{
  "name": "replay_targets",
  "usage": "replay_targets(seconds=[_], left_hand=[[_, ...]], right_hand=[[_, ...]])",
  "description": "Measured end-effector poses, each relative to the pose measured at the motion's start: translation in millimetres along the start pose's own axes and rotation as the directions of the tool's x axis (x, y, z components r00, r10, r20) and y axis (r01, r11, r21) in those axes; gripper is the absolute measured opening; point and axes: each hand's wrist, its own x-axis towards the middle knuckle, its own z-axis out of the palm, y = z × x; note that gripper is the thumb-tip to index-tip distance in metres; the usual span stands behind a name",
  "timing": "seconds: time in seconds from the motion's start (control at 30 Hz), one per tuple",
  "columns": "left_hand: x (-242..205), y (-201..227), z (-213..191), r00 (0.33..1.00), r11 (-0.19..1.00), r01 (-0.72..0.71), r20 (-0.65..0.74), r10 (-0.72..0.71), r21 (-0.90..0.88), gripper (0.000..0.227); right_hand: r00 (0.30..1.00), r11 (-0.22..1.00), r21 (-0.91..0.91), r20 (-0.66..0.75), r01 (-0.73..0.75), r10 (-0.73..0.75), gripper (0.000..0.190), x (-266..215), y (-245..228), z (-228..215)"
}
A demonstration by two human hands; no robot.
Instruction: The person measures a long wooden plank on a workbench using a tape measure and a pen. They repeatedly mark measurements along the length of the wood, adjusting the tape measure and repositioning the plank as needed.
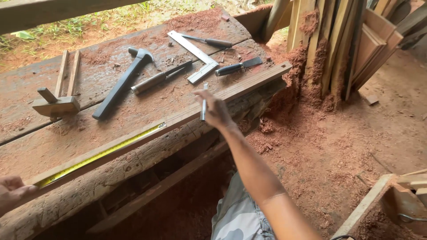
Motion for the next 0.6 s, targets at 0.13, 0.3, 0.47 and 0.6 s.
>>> replay_targets(seconds=[0.13, 0.3, 0.47, 0.6], left_hand=[[-24, 21, -10, 0.999, 0.988, 0.039, 0.014, -0.042, 0.152, 0.035], [-98, 102, -61, 0.993, 0.941, 0.114, -0.021, -0.113, 0.320, 0.041], [-148, 167, -102, 0.970, 0.869, 0.224, -0.017, -0.242, 0.441, 0.043], [-147, 170, -107, 0.965, 0.883, 0.256, -0.047, -0.259, 0.394, 0.046]], right_hand=[[0.999, 0.960, -0.277, -0.035, -0.032, 0.023, 0.028, -11, 67, -34], [0.996, 0.946, -0.323, 0.091, 0.012, 0.019, 0.052, -14, 72, -45], [0.989, 0.936, -0.329, 0.116, 0.130, -0.096, 0.086, -14, 68, -46], [0.990, 0.938, -0.334, 0.127, 0.095, -0.055, 0.088, -17, 67, -38]])
